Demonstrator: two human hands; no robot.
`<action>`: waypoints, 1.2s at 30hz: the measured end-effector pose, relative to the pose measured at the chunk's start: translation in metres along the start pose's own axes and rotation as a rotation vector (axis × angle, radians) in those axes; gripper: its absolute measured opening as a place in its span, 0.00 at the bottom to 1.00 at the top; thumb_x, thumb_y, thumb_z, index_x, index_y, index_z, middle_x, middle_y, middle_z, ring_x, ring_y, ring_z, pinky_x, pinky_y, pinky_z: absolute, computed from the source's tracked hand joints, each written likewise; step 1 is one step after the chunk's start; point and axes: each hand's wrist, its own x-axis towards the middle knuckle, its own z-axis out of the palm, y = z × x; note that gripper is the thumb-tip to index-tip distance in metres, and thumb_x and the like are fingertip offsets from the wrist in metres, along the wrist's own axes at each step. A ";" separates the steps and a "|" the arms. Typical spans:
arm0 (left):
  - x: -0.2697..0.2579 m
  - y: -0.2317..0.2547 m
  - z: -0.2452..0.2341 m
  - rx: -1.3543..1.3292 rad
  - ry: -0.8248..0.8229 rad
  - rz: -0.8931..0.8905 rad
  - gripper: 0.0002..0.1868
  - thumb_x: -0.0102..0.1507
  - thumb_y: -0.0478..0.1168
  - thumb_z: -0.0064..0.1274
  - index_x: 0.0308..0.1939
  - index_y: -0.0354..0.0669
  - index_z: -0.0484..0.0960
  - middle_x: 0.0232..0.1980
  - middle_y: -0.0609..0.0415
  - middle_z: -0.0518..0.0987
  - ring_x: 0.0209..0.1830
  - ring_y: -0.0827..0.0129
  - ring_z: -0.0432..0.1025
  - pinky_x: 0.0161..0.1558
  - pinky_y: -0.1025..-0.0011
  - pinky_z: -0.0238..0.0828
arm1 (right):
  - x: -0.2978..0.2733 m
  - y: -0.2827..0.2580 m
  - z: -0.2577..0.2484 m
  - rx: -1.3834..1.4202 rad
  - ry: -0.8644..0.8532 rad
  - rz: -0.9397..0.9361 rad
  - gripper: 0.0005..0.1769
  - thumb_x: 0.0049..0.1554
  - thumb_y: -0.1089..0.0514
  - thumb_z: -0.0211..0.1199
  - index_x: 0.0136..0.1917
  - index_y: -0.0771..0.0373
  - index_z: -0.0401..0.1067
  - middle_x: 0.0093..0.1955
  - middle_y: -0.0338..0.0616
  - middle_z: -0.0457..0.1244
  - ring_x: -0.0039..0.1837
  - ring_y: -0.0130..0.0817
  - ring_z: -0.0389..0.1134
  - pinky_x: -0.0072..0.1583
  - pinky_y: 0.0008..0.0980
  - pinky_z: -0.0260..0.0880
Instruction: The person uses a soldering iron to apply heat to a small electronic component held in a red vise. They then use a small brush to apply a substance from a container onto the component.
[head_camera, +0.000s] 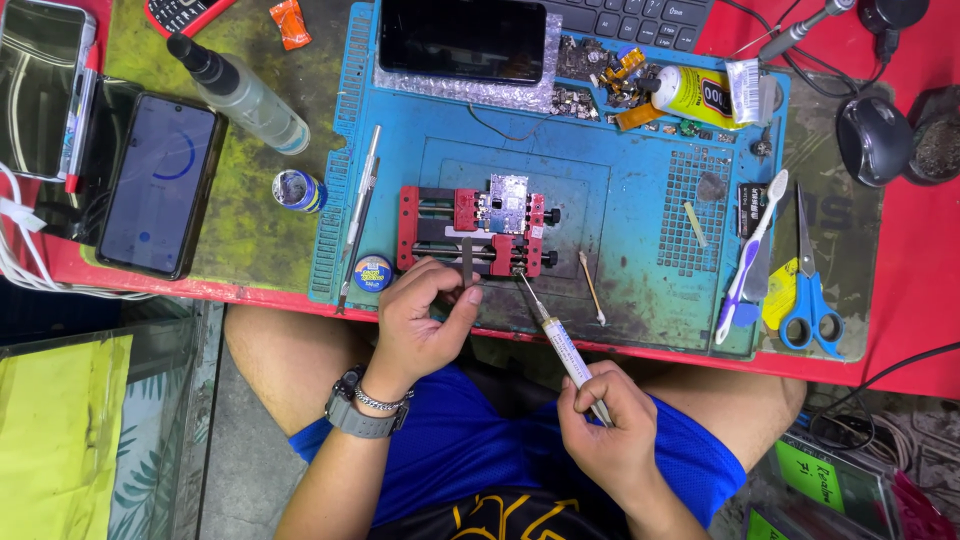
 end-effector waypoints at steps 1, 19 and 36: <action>0.000 0.000 0.000 0.001 0.001 0.000 0.09 0.67 0.37 0.53 0.33 0.37 0.78 0.36 0.51 0.82 0.31 0.66 0.70 0.36 0.70 0.68 | 0.000 0.000 0.000 0.001 -0.001 0.000 0.18 0.53 0.70 0.65 0.32 0.56 0.59 0.33 0.39 0.60 0.35 0.27 0.63 0.40 0.24 0.61; -0.001 -0.002 0.000 -0.001 0.003 0.005 0.09 0.67 0.38 0.54 0.34 0.36 0.78 0.37 0.50 0.83 0.31 0.66 0.71 0.36 0.70 0.69 | -0.005 -0.001 -0.009 -0.004 -0.013 0.006 0.18 0.53 0.68 0.66 0.32 0.56 0.59 0.34 0.39 0.60 0.35 0.28 0.63 0.40 0.24 0.61; -0.011 -0.001 -0.002 -0.264 0.026 -0.015 0.05 0.65 0.31 0.57 0.41 0.35 0.87 0.31 0.46 0.82 0.29 0.59 0.73 0.34 0.65 0.70 | 0.054 0.062 -0.034 -0.648 0.112 -0.221 0.07 0.58 0.55 0.70 0.51 0.52 0.80 0.51 0.48 0.62 0.53 0.54 0.65 0.54 0.44 0.69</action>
